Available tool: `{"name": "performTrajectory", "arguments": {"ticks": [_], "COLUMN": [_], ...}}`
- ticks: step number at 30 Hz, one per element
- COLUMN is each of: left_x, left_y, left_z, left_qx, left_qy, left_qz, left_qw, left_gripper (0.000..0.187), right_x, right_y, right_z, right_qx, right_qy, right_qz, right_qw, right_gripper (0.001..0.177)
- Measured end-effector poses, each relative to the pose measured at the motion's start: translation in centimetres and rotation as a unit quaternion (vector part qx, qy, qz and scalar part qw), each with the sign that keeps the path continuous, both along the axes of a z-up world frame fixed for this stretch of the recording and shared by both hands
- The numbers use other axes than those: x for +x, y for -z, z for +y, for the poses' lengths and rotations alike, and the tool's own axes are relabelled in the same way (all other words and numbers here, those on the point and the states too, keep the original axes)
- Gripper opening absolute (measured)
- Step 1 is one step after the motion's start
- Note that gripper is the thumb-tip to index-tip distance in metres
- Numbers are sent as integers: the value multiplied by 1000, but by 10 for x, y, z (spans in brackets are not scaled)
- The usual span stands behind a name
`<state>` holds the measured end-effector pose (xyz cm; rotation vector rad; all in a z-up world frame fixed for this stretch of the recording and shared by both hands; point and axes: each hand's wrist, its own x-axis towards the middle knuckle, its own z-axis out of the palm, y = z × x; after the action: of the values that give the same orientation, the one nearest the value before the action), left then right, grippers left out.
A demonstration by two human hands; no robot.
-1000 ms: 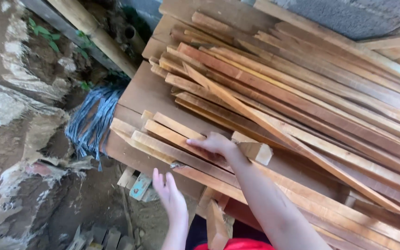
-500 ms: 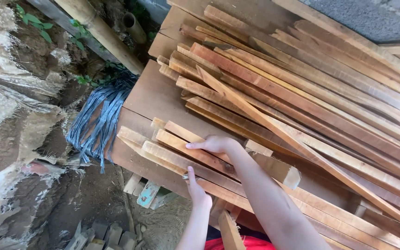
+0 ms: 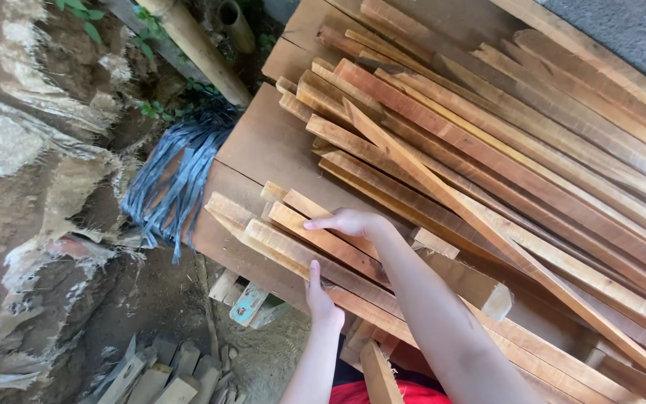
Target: Organizing and bundling wooden slats in a workshop.
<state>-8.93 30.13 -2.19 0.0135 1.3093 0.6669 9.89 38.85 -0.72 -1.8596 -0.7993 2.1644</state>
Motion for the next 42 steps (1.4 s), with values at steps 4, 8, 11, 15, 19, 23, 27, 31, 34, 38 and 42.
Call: {"name": "performTrajectory", "arguments": {"ticks": [4, 8, 11, 15, 19, 23, 27, 31, 34, 38, 42], "left_x": [-6, -20, -23, -39, -1, 58, 100, 135, 149, 155, 156], "left_y": [0, -12, -58, -72, -159, -261, -218, -137, -119, -104, -97], "left_z": [8, 21, 29, 18, -15, -97, -204, -271, -298, -310, -318], "left_qx": [22, 57, 141, 414, 457, 561, 634, 589, 546, 570, 603], "left_qy": [51, 181, 300, 373, 508, 673, 694, 774, 822, 797, 753], "left_qz": [-5, 72, 230, 416, 224, 134, 42, 102, 156, 180, 222], "left_qw": [998, 979, 915, 718, 694, 463, 338, 209, 45, -87, -142], "left_gripper": [77, 88, 96, 89, 64, 70, 89, 119, 138, 142, 137], "right_x": [-9, -38, -56, -60, -62, -87, -103, -98, -94, -88, -84], "right_y": [-42, -67, -81, -90, -86, -38, -7, 43, 61, 63, 71], "right_z": [-12, -68, -143, -265, -384, -497, -574, -625, -639, -646, -664], "right_qx": [42, 310, 451, 429, 431, 229, 117, 56, 86, 111, 128], "right_qy": [26, 108, 152, 189, 252, 538, 712, 817, 850, 865, 880], "right_qz": [-107, -337, -417, -447, -479, -348, -174, -98, -40, -11, 12], "right_qw": [993, 882, 775, 762, 722, 733, 670, 566, 517, 489, 457], "right_gripper": [100, 65, 51, 37, 25, 17, 27, 30, 36, 34, 34]}}
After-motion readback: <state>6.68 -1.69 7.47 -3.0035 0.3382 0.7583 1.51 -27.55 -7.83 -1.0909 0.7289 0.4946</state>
